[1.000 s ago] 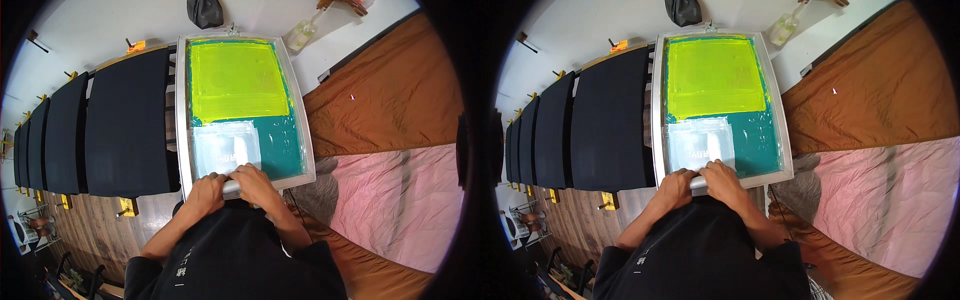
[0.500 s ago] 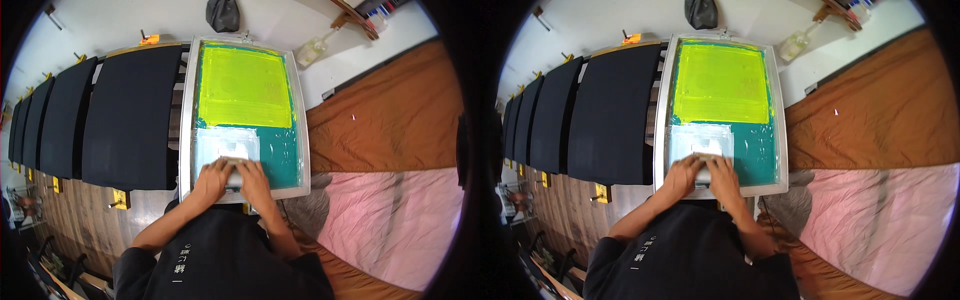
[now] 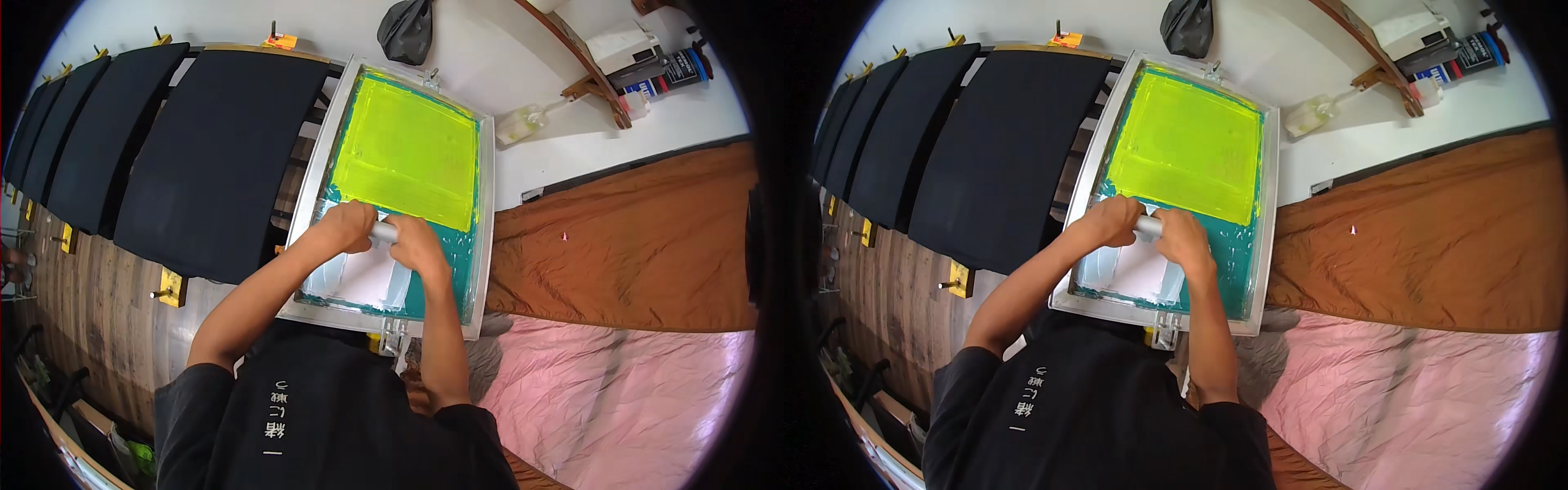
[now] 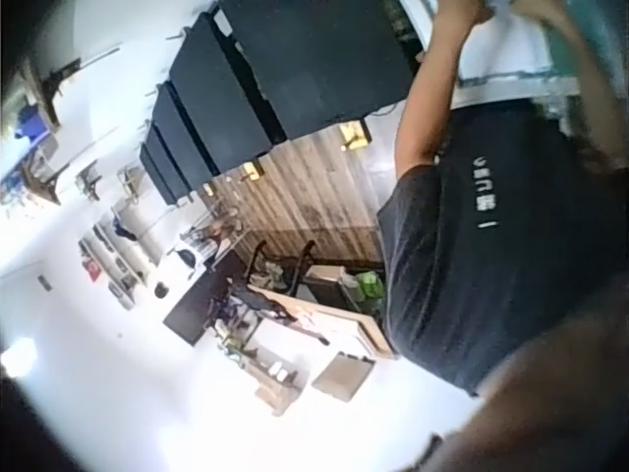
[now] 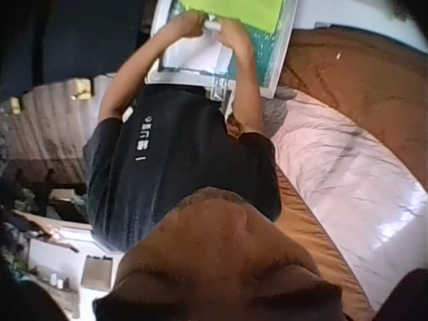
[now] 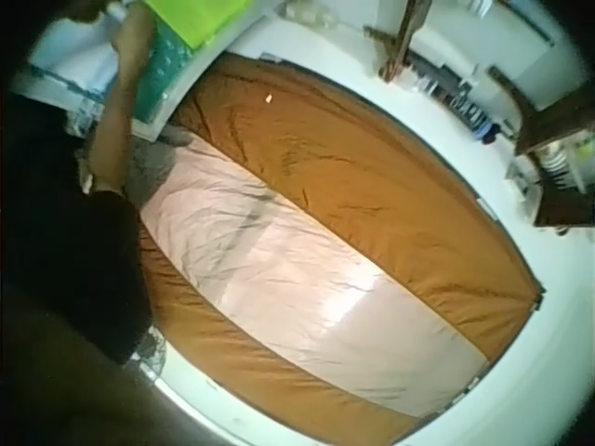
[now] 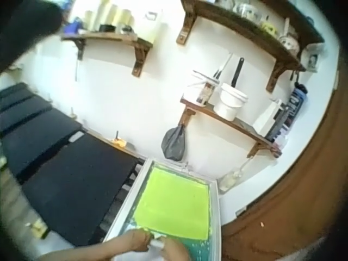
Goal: Squeegeeing white ink through a screen onto a black t-shirt at a screen printing station.
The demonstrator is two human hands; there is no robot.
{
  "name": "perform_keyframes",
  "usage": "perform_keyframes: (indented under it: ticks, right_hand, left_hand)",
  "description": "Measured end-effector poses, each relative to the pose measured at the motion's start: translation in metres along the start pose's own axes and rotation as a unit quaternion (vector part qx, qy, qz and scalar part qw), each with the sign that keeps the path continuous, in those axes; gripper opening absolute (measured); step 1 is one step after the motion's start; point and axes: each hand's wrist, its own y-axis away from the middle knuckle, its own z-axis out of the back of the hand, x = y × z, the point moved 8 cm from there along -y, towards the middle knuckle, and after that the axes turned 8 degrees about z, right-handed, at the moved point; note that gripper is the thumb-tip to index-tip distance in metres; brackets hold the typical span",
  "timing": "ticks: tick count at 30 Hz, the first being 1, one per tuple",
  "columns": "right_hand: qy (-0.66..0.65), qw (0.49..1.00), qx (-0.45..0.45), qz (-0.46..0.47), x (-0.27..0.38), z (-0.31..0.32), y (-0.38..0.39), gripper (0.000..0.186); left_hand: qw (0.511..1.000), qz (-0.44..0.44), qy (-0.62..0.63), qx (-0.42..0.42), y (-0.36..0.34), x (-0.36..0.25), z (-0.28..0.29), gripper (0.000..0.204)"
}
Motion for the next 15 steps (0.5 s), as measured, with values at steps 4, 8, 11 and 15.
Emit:
perform_keyframes:
  ticks: [4,8,11,15]
  right_hand:
    - [-0.010,0.998,-0.052,0.017,0.003,-0.003,0.009,0.036]
    - [-0.033,0.996,-0.084,-0.003,0.024,-0.023,0.051,0.051]
    - [-0.050,0.996,-0.066,-0.018,0.043,-0.029,0.076,0.050]
    - [-0.082,0.996,-0.037,0.010,0.044,-0.035,0.100,0.041]
  left_hand:
    - [0.995,-0.048,0.020,-0.085,0.017,-0.005,-0.008,0.033]
    - [0.995,-0.021,0.078,-0.060,0.065,-0.019,-0.012,0.040]
    - [0.996,-0.007,0.086,-0.011,0.094,-0.024,-0.024,0.044]
    - [0.998,-0.019,0.039,0.053,0.114,-0.040,-0.030,0.040]
